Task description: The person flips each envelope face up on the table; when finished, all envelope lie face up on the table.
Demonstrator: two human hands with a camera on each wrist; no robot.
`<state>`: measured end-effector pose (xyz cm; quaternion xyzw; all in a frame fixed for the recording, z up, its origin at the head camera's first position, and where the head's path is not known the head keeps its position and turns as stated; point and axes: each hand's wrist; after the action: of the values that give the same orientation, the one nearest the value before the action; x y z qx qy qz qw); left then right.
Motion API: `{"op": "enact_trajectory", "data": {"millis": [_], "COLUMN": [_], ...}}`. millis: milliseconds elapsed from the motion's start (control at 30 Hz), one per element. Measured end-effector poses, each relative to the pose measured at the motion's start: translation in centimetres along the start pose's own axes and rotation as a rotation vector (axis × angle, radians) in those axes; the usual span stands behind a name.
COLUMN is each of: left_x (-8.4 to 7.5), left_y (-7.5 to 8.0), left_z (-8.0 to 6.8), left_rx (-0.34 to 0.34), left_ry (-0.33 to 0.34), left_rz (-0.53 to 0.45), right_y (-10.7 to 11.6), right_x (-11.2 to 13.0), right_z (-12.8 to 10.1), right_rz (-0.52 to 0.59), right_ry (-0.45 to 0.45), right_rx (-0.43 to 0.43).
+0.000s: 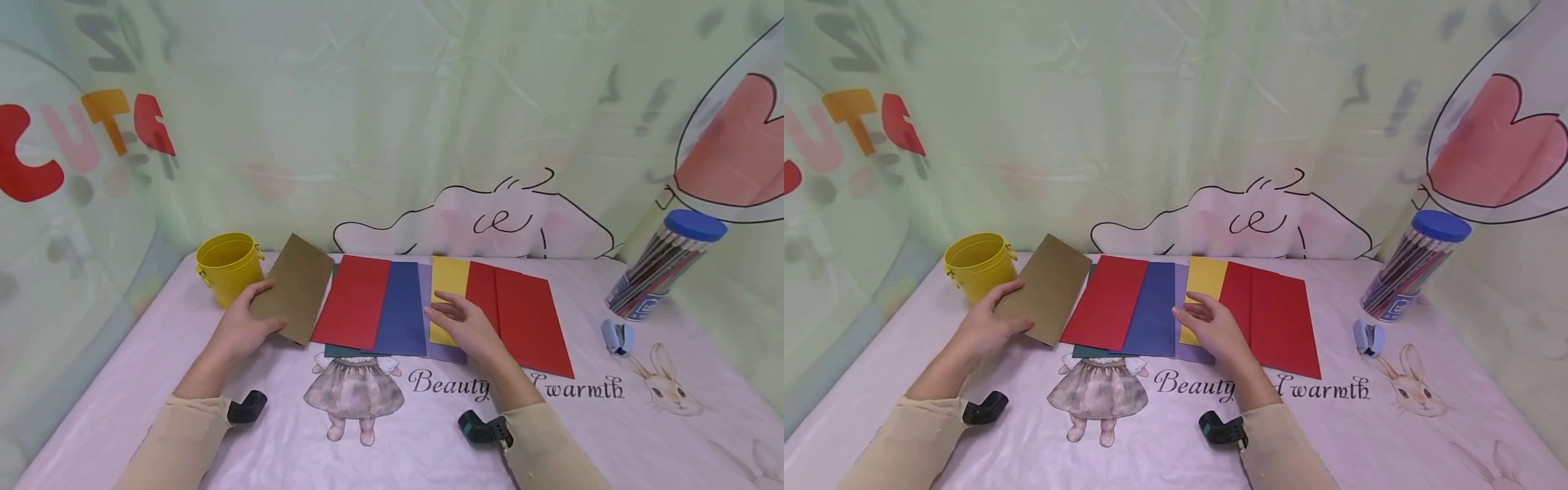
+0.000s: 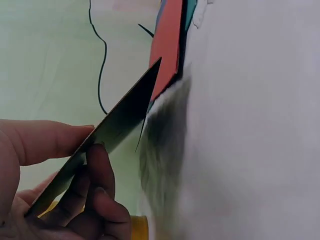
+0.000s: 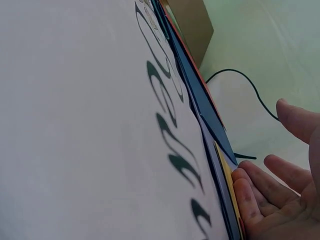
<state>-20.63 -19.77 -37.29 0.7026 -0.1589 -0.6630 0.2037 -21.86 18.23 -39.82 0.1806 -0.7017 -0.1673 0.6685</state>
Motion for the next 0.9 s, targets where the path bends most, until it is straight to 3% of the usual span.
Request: {"op": "enact_trajectory", "data": {"millis": [200, 300, 400, 500, 633, 767, 900], "left_x": [-0.8, -1.1, -1.2, -1.1, -0.9, -1.2, -1.7], "left_y": [0.0, -0.2, -0.8, -1.7, -3.2, -4.7, -5.7], "left_z": [-0.2, -0.4, -0.7, -1.0, -1.4, -2.0, -2.5], "left_rx": [-0.027, 0.001, 0.105, 0.265, 0.448, 0.538, 0.549], "left_ry": [-0.064, -0.123, -0.194, -0.250, -0.277, -0.269, -0.318], "left_rz": [-0.037, -0.066, -0.075, -0.051, -0.012, -0.009, 0.039], "right_y": [0.1, 0.1, 0.1, 0.1, 0.2, 0.2, 0.3], "right_x": [0.0, 0.0, 0.0, -0.1, -0.2, -0.3, -0.3], "right_z": [0.0, 0.0, 0.0, 0.0, -0.1, -0.2, -0.3], "right_rz": [0.004, 0.008, 0.008, 0.008, 0.010, 0.009, -0.053], "right_ry": [0.010, 0.015, 0.019, 0.037, 0.074, 0.092, 0.096], "right_rx": [0.001, 0.004, 0.005, 0.009, 0.024, 0.061, 0.074]}}
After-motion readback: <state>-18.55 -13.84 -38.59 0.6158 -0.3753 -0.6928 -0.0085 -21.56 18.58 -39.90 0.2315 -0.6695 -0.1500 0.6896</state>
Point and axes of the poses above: each hand's wrist, its own z-axis towards the middle knuckle, its own y-axis out of the back of the hand, x = y × z, and after that the axes turned 2 degrees about -x, right-handed
